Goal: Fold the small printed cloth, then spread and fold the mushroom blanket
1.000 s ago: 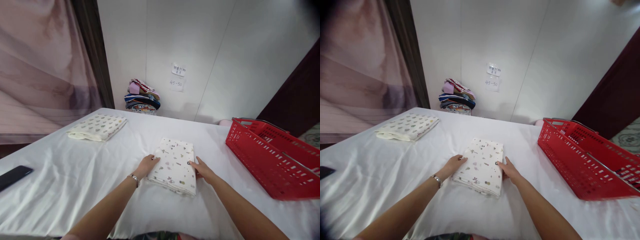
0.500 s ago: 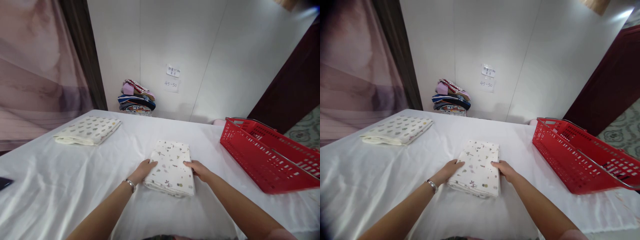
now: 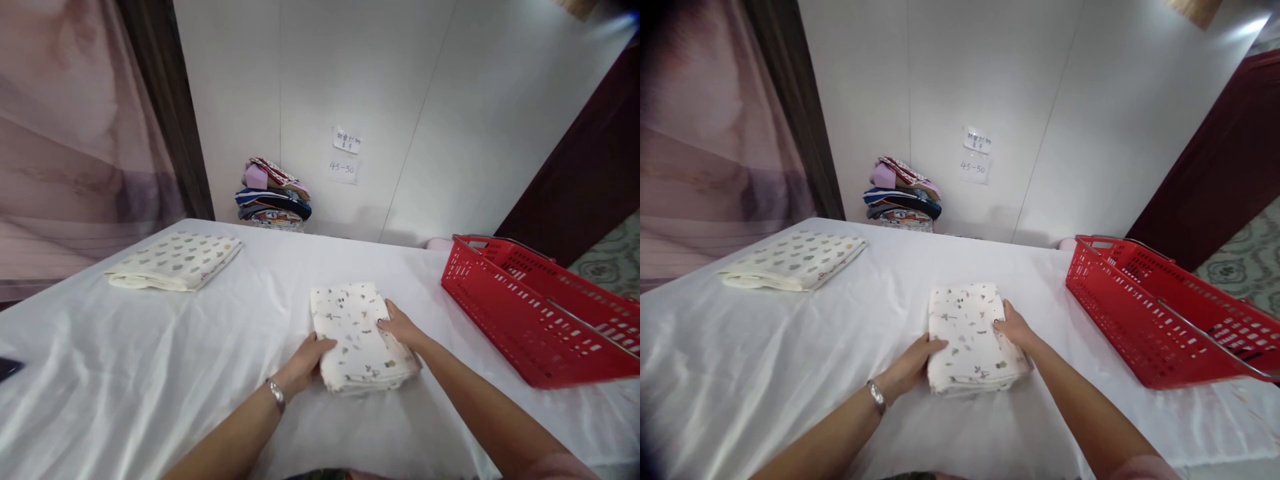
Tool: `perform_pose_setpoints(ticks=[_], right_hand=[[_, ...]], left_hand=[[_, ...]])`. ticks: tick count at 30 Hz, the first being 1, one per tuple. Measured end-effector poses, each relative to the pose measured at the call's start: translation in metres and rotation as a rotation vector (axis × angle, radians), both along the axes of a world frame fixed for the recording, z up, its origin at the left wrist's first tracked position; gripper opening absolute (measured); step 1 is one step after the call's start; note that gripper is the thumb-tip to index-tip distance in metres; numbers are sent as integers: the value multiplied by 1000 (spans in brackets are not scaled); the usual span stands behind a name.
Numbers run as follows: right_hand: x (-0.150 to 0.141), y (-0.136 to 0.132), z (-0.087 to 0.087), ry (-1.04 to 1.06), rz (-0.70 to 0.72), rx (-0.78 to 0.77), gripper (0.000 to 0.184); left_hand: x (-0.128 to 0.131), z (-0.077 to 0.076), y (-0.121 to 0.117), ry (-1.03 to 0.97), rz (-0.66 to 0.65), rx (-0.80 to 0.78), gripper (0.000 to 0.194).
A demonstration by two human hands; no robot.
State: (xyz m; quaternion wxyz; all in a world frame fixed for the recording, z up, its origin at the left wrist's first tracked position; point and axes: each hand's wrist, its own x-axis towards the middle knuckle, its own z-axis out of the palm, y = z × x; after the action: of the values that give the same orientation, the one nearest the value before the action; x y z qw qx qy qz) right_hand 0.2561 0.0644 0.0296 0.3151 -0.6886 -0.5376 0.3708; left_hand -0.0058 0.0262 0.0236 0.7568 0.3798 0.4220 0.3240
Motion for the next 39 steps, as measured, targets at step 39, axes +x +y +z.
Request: perform_pose_setpoints(ticks=[39], right_hand=[[21, -61, 100, 47, 125, 241, 56]], left_hand=[[30, -43, 32, 348, 98, 365, 35]])
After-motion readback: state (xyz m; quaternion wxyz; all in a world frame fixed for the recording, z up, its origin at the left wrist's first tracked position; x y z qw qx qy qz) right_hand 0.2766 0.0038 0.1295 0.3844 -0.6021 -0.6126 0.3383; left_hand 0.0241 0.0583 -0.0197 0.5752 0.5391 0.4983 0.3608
